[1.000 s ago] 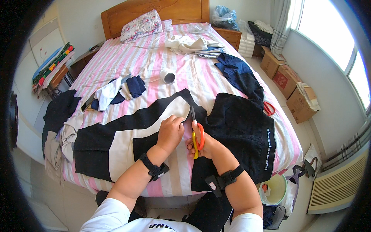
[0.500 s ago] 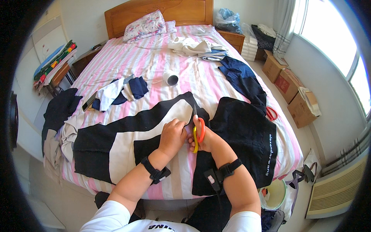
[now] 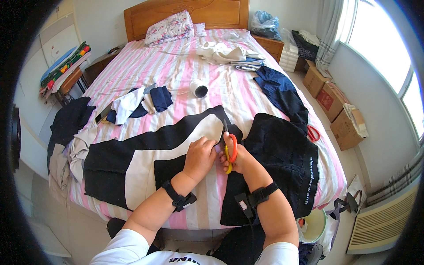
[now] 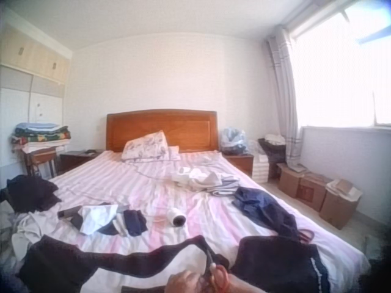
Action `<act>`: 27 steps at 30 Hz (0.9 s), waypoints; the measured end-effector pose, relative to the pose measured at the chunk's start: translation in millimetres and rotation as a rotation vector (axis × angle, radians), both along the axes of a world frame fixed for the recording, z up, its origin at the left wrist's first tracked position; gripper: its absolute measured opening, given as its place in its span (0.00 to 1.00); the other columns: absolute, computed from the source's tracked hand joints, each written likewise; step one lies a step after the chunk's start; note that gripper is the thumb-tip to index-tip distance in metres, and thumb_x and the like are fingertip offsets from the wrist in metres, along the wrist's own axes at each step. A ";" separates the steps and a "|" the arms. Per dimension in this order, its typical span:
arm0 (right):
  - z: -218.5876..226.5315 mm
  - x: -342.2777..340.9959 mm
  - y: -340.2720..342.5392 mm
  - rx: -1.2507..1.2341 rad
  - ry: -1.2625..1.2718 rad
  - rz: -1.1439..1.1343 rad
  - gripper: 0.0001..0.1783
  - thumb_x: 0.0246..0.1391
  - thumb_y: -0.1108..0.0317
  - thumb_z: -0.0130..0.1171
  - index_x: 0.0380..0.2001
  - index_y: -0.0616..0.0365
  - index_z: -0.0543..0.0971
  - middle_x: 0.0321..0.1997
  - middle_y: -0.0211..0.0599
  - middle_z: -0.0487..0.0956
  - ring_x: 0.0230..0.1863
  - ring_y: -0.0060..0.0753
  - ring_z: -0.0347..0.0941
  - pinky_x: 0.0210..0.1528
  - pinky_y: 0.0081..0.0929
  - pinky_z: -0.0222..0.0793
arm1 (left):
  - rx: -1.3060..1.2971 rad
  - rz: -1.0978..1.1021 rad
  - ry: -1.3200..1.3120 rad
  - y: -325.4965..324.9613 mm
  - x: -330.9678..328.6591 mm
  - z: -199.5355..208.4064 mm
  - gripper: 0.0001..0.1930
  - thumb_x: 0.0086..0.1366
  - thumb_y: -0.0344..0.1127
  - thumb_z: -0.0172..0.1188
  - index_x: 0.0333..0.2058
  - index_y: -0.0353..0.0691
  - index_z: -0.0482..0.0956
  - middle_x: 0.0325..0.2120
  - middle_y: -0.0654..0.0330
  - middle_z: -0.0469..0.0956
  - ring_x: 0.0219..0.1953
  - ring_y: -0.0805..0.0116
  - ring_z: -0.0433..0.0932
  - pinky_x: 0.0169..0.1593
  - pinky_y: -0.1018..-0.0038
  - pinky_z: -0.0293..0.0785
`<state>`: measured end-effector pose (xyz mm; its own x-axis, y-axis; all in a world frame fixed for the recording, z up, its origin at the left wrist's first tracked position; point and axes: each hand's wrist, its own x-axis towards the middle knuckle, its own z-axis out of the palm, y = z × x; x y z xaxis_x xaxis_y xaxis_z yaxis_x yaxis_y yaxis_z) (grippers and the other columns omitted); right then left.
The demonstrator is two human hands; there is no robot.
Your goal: The person uses scissors to cut pieces of black and white fabric laid out on a bed.
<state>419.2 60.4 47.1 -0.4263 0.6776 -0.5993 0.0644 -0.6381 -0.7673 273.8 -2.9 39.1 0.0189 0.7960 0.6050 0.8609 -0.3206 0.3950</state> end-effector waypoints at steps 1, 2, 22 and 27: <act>4.0 -0.1 -2.8 0.040 -0.024 -0.012 0.41 0.48 0.23 0.47 0.25 0.59 0.70 0.19 0.36 0.68 0.15 0.32 0.63 0.20 0.32 0.66 | -0.001 0.002 0.001 0.0 -0.4 -0.1 0.09 0.55 0.29 0.56 0.36 0.39 0.79 0.29 0.56 0.75 0.34 0.55 0.75 0.40 0.63 0.69; 5.9 -0.2 -4.6 0.080 -0.049 -0.025 0.41 0.47 0.24 0.49 0.24 0.60 0.71 0.18 0.36 0.69 0.14 0.31 0.64 0.19 0.31 0.66 | 0.006 0.003 0.001 -0.1 -0.5 -0.2 0.09 0.55 0.29 0.56 0.36 0.39 0.79 0.29 0.56 0.75 0.33 0.55 0.75 0.40 0.63 0.69; 16.2 24.5 5.4 0.221 -0.337 0.119 0.38 0.55 0.32 0.50 0.19 0.62 0.73 0.14 0.34 0.70 0.11 0.29 0.65 0.18 0.26 0.64 | -0.002 0.012 -0.001 1.6 1.0 -2.4 0.10 0.55 0.28 0.56 0.37 0.38 0.79 0.29 0.55 0.74 0.34 0.54 0.75 0.41 0.63 0.70; 28.4 23.0 -7.6 0.181 -0.267 0.122 0.36 0.57 0.33 0.47 0.21 0.60 0.71 0.14 0.35 0.69 0.09 0.26 0.62 0.14 0.25 0.61 | -0.018 -0.009 -0.033 2.4 -1.1 -5.6 0.10 0.55 0.28 0.56 0.37 0.38 0.79 0.29 0.55 0.75 0.35 0.53 0.75 0.41 0.62 0.70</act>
